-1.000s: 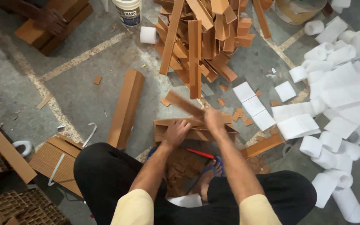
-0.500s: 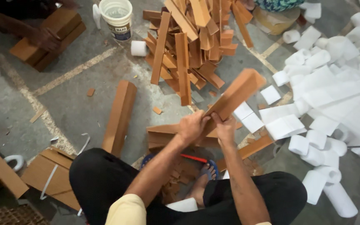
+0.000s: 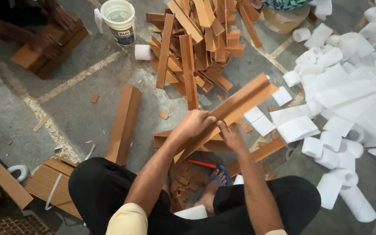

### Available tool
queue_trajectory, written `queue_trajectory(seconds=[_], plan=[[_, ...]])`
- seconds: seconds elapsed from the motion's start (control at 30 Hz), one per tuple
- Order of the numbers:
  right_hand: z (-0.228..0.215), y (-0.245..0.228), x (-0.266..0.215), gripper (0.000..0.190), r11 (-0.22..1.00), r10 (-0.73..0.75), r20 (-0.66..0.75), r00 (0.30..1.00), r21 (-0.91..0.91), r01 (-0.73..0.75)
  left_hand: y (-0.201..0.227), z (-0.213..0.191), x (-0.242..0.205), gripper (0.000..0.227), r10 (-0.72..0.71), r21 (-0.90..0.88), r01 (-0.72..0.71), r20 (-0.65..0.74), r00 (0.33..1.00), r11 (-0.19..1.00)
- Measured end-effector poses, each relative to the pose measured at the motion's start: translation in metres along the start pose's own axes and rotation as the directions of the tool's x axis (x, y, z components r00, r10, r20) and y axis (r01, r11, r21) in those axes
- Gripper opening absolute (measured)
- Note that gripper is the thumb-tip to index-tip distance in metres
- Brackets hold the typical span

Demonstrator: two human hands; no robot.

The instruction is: The person sits on the floor and uses a red utility knife to cut long brown cardboard strips into smaller pieces. The person repeatedly picks up a strip, cuts it, and places the resulting pieces onto a growing pile on the floor.

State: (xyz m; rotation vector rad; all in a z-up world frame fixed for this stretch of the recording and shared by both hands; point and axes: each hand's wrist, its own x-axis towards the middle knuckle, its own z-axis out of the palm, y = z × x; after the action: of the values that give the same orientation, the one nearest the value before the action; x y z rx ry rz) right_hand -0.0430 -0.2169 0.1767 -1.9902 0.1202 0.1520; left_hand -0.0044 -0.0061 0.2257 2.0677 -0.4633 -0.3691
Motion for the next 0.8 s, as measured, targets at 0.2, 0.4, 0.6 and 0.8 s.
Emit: queue_trajectory(seconds=[0.2, 0.4, 0.6, 0.8], plan=[[0.042, 0.010, 0.000, 0.041, 0.897, -0.368, -0.463, 0.806, 0.051, 0.439, 0.011, 0.040, 0.001, 0.035, -0.134, -0.559, -0.035, -0.259, 0.957, 0.829], [-0.001, 0.052, 0.014, 0.028, 0.916, -0.067, 0.533, 0.844, -0.302, 0.263, -0.022, -0.019, -0.012, 0.036, -0.008, 0.047, 0.012, -0.078, 0.997, 0.999], [0.073, 0.074, -0.007, 0.051, 0.936, -0.338, 0.291, 0.895, 0.200, 0.289, -0.054, -0.016, 0.005, 0.039, -0.122, -0.053, 0.111, -0.553, 0.824, 0.992], [0.140, 0.068, -0.025, 0.064, 0.865, 0.416, 0.069, 0.907, 0.277, -0.418, -0.096, 0.007, 0.011, 0.040, -0.238, -0.299, 0.042, -0.658, 0.714, 0.953]])
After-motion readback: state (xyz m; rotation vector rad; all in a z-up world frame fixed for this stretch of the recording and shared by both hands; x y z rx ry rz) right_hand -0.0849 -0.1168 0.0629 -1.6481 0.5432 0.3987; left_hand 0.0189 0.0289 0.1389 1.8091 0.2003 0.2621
